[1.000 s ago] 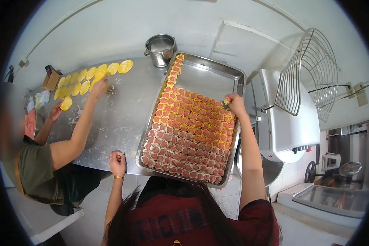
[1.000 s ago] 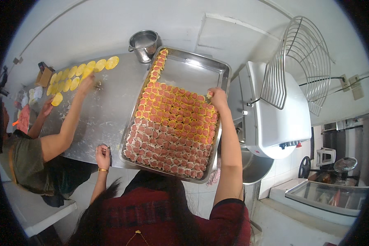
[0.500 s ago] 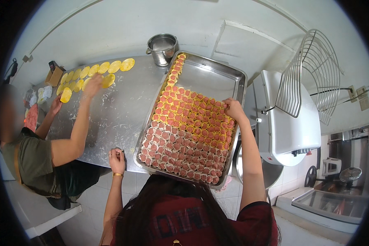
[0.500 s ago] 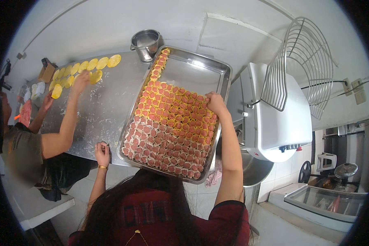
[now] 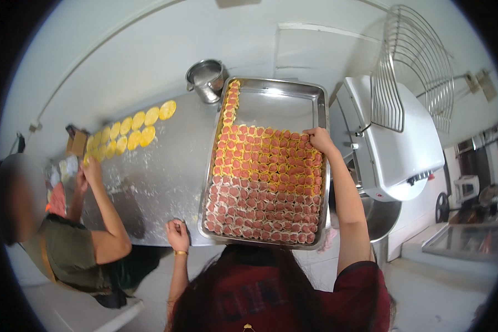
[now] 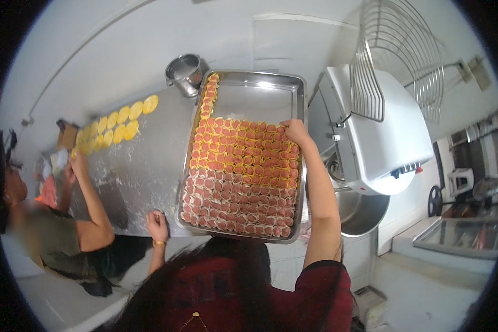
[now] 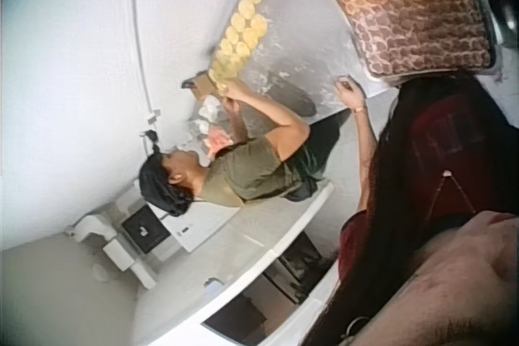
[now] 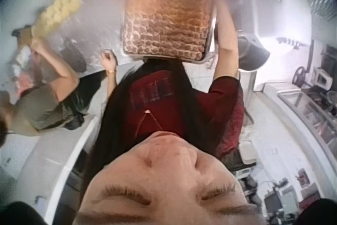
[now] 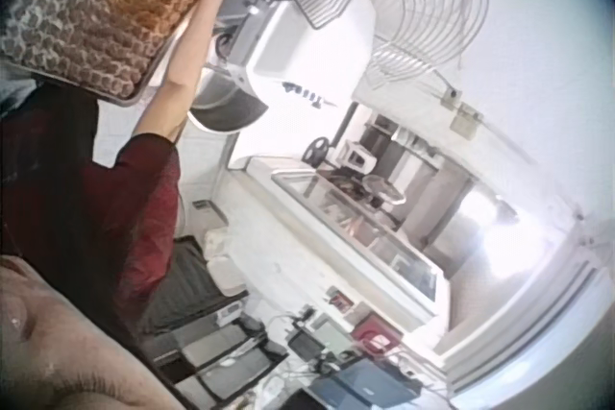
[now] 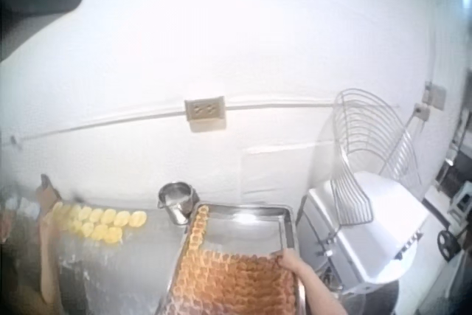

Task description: The person places a small amount of filling onto round yellow dough discs, folds them into half-moon shapes, and places the finished dumplings onto a metal tray. Another person works alongside, preparing dough and adding filling.

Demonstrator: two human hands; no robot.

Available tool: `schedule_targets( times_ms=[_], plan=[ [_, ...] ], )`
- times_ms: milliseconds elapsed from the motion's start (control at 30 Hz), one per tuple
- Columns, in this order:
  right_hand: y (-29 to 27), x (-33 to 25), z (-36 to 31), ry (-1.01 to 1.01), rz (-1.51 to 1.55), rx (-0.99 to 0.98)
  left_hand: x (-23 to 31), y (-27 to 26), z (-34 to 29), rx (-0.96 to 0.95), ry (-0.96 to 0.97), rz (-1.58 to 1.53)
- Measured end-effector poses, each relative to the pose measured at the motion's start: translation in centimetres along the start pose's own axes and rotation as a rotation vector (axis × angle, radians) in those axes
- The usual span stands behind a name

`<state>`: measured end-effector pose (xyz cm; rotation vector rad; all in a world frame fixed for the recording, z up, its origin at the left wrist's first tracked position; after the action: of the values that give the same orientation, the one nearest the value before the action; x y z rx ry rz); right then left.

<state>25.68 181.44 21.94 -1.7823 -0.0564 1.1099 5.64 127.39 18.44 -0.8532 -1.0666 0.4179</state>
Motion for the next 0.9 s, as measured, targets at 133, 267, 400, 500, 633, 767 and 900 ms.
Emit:
schedule_targets(
  times_ms=[133,267,400,500,633,767,900],
  plan=[
    [0.2,-0.1,0.1,-0.003,-0.071,-0.054,-0.3,0.0,0.3,-0.012,0.048,0.063],
    [0.3,0.4,0.0,0.069,-0.01,-0.111,-0.9,0.0,0.6,-0.067,0.02,-0.022],
    [0.4,0.9,0.8,0.048,-0.02,-0.008,-0.9,-0.2,0.8,-0.107,0.027,-0.039],
    [0.1,0.8,1.1,0.016,-0.032,0.056,-0.8,-0.4,0.9,-0.111,0.026,-0.035],
    [-0.2,-0.3,0.6,0.181,0.1,-0.031,-0.3,-0.8,1.2,-0.116,0.062,-0.039],
    [-1.1,-2.1,-0.9,0.134,-0.038,0.042,1.1,-0.4,1.7,-0.326,-0.161,-0.343],
    [-1.9,-1.7,-5.8,0.245,-0.176,0.695,3.5,1.8,2.4,-0.48,0.031,-0.364]
  ],
)
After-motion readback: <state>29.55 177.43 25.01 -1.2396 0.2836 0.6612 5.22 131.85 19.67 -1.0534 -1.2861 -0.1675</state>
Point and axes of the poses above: each hand's wrist, its own z-axis towards the middle knuckle, its own y-axis out of the palm, x = y × z, the point moved 1 cm from there along z, towards the middle knuckle, and after that the axes turned 1 degree about -y, right-handed, at the moved point
